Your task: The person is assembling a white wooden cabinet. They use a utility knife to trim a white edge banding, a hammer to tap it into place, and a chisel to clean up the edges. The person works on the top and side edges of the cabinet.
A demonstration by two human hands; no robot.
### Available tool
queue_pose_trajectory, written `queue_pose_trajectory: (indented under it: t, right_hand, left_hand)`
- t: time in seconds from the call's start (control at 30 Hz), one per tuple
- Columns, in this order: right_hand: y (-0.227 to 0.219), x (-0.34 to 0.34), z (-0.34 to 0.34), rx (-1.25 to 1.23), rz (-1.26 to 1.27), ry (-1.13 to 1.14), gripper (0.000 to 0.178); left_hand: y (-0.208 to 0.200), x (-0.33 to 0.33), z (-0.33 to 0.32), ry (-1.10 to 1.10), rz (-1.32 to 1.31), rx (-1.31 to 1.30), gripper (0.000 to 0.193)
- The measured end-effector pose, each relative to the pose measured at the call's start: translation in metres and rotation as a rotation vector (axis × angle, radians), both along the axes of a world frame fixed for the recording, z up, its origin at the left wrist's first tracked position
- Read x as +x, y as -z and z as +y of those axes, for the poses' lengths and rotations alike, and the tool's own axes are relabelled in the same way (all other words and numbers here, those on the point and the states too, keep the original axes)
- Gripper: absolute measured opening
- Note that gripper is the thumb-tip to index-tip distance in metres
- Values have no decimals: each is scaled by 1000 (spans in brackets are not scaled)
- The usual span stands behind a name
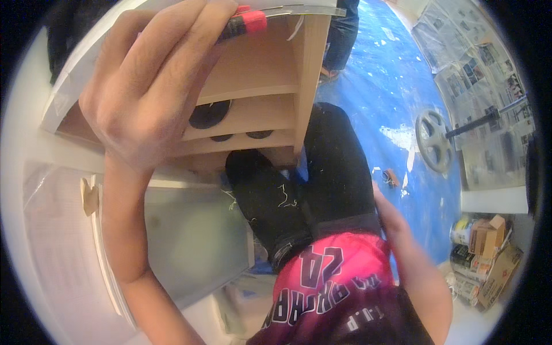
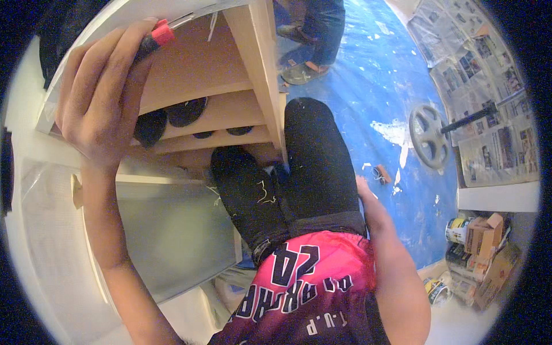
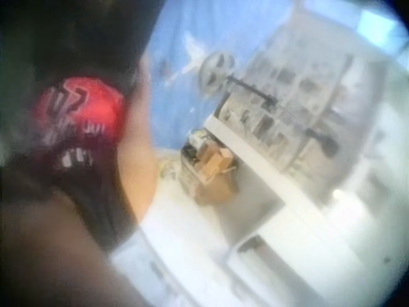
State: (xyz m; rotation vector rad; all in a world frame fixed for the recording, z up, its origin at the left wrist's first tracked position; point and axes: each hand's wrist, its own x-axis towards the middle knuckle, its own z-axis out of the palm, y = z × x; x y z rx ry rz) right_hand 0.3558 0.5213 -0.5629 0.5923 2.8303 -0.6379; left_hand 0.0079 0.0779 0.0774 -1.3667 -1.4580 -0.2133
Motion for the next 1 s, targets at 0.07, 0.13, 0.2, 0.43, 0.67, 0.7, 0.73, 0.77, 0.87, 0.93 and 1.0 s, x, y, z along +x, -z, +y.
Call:
queue_pose_trajectory:
  t: [0.07,0.13,0.2,0.43,0.67,0.7,0.73,0.77,0.87,0.93,1.0]
  right_hand:
    - [-44,-33,-41,-105,-126,-55,40]
    - [-117,-49,-68,30,-232,146,37]
    - [-156,-30,-65,12,63,321,32]
    - [-411,-52,-118,-250,682,443,27]
    - [-478,-133,-216,-168,1219,-80,48]
    - [-479,-142,-223,-141,1236,-128,48]
    - [-477,-153,-224,-70,1256,-167,47]
    - [-478,-160,-226,-12,1240,-187,46]
    - [-482,-178,-233,61,1219,-209,41]
    - [-479,-194,-233,1,1298,-236,36]
    - [-487,-201,-238,-31,1322,-222,34]
  left_hand:
    - [2,10,-16,-123,8,-35,37]
    - [-1,15,-21,-138,-7,-53,39]
    - [-2,13,-17,-114,-8,-47,39]
    - [1,10,-14,-97,1,3,40]
    - [8,6,-18,-119,31,41,41]
    - [8,6,-19,-109,40,50,41]
    - [9,6,-18,-117,44,49,41]
    - [8,7,-17,-125,49,48,40]
    - [13,0,-18,-124,90,59,40]
    - [18,-8,-17,-110,138,94,35]
    - [21,-13,-13,-92,199,149,29]
